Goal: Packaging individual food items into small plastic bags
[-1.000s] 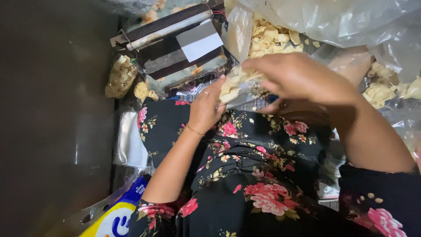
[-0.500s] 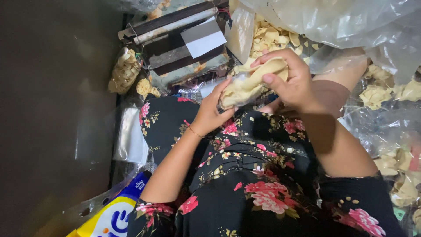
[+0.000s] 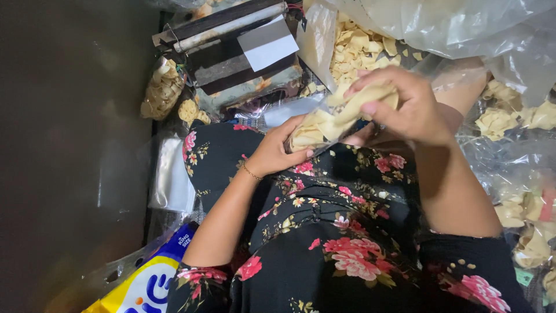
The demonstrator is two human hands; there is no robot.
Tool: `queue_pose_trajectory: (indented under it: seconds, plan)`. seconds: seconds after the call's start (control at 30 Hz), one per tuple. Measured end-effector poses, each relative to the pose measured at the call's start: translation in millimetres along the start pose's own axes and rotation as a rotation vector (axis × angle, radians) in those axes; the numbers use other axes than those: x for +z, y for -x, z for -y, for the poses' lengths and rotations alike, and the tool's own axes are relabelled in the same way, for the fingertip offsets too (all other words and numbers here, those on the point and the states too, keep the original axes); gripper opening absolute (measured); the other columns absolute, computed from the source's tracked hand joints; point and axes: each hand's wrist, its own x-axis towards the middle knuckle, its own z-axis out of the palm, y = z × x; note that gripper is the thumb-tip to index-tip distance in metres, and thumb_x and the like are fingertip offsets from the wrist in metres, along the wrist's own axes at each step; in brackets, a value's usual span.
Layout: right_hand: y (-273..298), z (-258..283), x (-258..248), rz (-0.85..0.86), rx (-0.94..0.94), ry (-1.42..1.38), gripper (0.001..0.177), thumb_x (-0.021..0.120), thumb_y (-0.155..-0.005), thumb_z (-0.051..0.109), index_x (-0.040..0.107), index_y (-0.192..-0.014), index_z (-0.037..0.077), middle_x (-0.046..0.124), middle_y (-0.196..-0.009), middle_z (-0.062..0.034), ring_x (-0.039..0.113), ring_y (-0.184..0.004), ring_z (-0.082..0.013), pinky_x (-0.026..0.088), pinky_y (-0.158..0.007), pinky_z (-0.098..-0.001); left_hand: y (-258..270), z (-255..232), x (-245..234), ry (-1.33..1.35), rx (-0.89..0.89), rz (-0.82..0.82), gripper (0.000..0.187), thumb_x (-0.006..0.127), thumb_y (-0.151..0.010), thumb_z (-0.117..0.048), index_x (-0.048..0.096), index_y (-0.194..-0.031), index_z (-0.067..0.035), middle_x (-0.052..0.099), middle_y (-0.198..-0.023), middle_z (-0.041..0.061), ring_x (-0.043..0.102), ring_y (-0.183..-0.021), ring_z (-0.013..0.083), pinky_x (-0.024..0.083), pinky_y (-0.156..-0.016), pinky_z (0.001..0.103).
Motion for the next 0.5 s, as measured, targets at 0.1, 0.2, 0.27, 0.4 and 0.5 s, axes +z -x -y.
queue_pose_trajectory:
  seconds: [0.1, 0.2, 0.27, 0.4, 0.5]
  plan:
    - [-9, 24, -2, 0.228, 0.062, 0.221, 0.024, 0.067, -0.095, 0.013, 0.068, -0.116, 0.002, 0.071, -0.104, -0.0180, 0.068, -0.101, -0.0312, 0.052, -0.099, -0.0491, 4, 0, 2, 0.038, 0.008, 0.013, 0.069, 0.086, -0.076, -0.014, 0.062, -0.141, -0.013, 0.076, -0.114, 0.014, 0.071, -0.105, 0.0226, 0.059, -0.086, 0.041]
    - [-21, 38, 4, 0.388, 0.285, 0.400, 0.033, 0.072, -0.089, 0.012, 0.070, -0.121, 0.003, 0.069, -0.108, -0.0214, 0.064, -0.108, -0.0358, 0.052, -0.095, -0.0521, 2, -5, 6, 0.097, 0.009, 0.083, 0.070, 0.084, -0.078, -0.010, 0.059, -0.143, -0.006, 0.073, -0.114, 0.025, 0.071, -0.099, 0.0342, 0.059, -0.087, 0.051]
    - [-16, 23, 9, 0.430, 0.410, 0.450, 0.039, 0.066, -0.095, 0.021, 0.067, -0.128, 0.001, 0.070, -0.104, -0.0254, 0.066, -0.100, -0.0387, 0.053, -0.092, -0.0548, 1, -5, 9, 0.087, -0.007, 0.117, 0.073, 0.086, -0.077, -0.017, 0.057, -0.142, -0.003, 0.072, -0.113, 0.027, 0.071, -0.096, 0.0358, 0.060, -0.082, 0.052]
    - [-12, 25, 12, 0.274, 0.305, 0.431, 0.038, 0.055, -0.104, 0.014, 0.059, -0.134, -0.007, 0.067, -0.104, -0.0271, 0.065, -0.097, -0.0413, 0.052, -0.091, -0.0533, -2, -11, 8, 0.106, -0.073, 0.125, 0.069, 0.083, -0.082, -0.023, 0.056, -0.144, -0.005, 0.073, -0.112, 0.024, 0.072, -0.093, 0.0336, 0.061, -0.083, 0.049]
    - [0, -7, 27, 0.177, 0.224, 0.484, 0.034, 0.062, -0.104, 0.016, 0.056, -0.131, -0.004, 0.069, -0.094, -0.0256, 0.069, -0.088, -0.0457, 0.056, -0.077, -0.0559, -3, 6, 19, 0.114, -0.084, 0.122, 0.062, 0.082, -0.087, -0.025, 0.059, -0.140, -0.003, 0.074, -0.108, 0.023, 0.074, -0.089, 0.0335, 0.061, -0.081, 0.049]
